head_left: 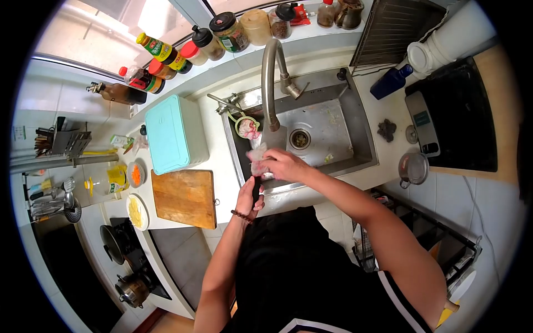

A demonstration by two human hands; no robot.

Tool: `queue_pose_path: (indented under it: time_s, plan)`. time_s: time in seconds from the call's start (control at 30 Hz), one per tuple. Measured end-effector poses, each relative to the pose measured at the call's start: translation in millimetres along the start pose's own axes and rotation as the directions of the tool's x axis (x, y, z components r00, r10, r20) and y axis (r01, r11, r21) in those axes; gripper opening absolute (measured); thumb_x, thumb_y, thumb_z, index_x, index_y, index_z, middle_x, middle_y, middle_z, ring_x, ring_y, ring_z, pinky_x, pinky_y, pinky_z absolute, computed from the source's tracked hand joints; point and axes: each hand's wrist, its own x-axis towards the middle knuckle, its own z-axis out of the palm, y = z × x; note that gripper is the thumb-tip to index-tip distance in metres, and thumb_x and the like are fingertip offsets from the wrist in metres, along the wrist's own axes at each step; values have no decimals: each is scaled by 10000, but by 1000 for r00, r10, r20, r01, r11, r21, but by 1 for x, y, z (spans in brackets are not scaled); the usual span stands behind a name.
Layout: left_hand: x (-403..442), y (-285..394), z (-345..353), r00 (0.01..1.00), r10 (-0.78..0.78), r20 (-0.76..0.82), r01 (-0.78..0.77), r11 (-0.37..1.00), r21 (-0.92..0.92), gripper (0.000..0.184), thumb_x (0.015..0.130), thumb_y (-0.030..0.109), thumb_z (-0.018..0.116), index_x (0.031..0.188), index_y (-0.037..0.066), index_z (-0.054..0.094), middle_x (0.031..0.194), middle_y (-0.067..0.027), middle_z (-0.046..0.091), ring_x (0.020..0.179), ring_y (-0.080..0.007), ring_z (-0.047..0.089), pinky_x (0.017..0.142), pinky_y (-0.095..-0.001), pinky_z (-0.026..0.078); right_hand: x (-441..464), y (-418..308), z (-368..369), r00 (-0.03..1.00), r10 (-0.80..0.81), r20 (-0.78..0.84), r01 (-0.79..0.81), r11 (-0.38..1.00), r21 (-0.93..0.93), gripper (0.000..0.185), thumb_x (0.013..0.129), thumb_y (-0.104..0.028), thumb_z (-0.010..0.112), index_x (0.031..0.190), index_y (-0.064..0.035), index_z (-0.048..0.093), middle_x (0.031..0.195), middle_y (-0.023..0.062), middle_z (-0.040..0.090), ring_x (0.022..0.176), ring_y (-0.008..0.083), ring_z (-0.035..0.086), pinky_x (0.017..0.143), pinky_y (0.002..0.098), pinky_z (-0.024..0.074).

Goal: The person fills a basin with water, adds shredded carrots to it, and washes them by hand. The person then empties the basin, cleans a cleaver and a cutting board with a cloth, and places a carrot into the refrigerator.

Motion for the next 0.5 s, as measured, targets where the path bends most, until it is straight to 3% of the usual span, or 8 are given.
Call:
queue_pose_path:
  time_s: [0.03, 0.07, 0.13, 0.2, 0.23, 0.3, 0.43, 0.5]
  plan:
    - [-4, 2, 1, 1000, -5, -7, 5, 1000, 1, 380, 1097, 426, 423, 1241, 110, 578, 800, 0, 556, 409, -81, 360, 378, -231, 276, 7, 3, -10, 878, 453, 154, -476, 793, 380, 213, 906, -56, 654, 1110, -87, 705, 1057, 119, 666, 855, 207, 684, 759, 385, 568]
    - [-4, 1, -3, 1000, -1, -10, 1, 1000, -2, 380, 1097, 426, 423, 1241, 110, 578, 800, 0, 556, 409, -81, 360, 378, -231, 276, 14, 10, -20, 562, 693, 450, -778, 259, 573, 260, 895, -57, 661, 1148, -96, 709, 1057, 121, 678, 875, 223, 689, 770, 390, 574]
    - [-8, -4, -12, 1000, 16, 26, -17, 999, 41, 395, 1097, 423, 427, 1263, 99, 578, 789, 4, 556, 411, -76, 368, 378, -235, 284, -33, 94, 5, 862, 505, -41, -491, 852, 181, 348, 855, -26, 669, 1191, -104, 720, 1091, 127, 684, 886, 277, 692, 783, 375, 582]
    - [-9, -7, -13, 999, 48, 3, -48, 995, 92, 395, 1097, 420, 429, 1262, 94, 579, 785, 5, 557, 412, -75, 373, 383, -235, 288, -64, 161, -9, 762, 629, -156, -647, 724, -240, 400, 827, 17, 647, 1190, -125, 738, 1106, 132, 670, 887, 321, 681, 782, 372, 576]
    - [-8, -6, -15, 997, 77, -20, -73, 987, 144, 396, 1097, 417, 431, 1261, 90, 581, 782, 7, 558, 413, -74, 378, 387, -234, 291, -55, 154, -15, 764, 627, -154, -644, 726, -241, 400, 827, 17, 647, 1190, -125, 738, 1106, 132, 670, 887, 321, 681, 782, 372, 576]
    - [1, -10, -21, 996, 85, -29, -81, 989, 121, 405, 1095, 429, 432, 1276, 96, 573, 791, 5, 554, 416, -74, 369, 391, -239, 293, -23, 113, -47, 718, 575, -393, -606, 794, 56, 375, 810, 36, 636, 1113, -145, 764, 1058, 129, 663, 876, 314, 675, 771, 381, 567]
    - [9, -18, -16, 995, 95, -40, -88, 986, 144, 404, 1094, 436, 431, 1279, 104, 569, 787, 7, 550, 418, -75, 366, 405, -239, 301, 14, 14, -23, 926, 293, -239, -258, 952, 167, 337, 784, 50, 624, 1055, -104, 749, 1002, 114, 636, 837, 283, 657, 749, 366, 551]
    - [7, -19, -6, 991, 132, -15, -127, 976, 177, 401, 1094, 433, 432, 1266, 101, 576, 776, 6, 553, 416, -74, 374, 402, -240, 315, 5, -8, 6, 966, 209, -150, -187, 971, 149, 299, 775, 12, 673, 1051, -90, 727, 1017, 101, 623, 893, 273, 652, 763, 359, 548]
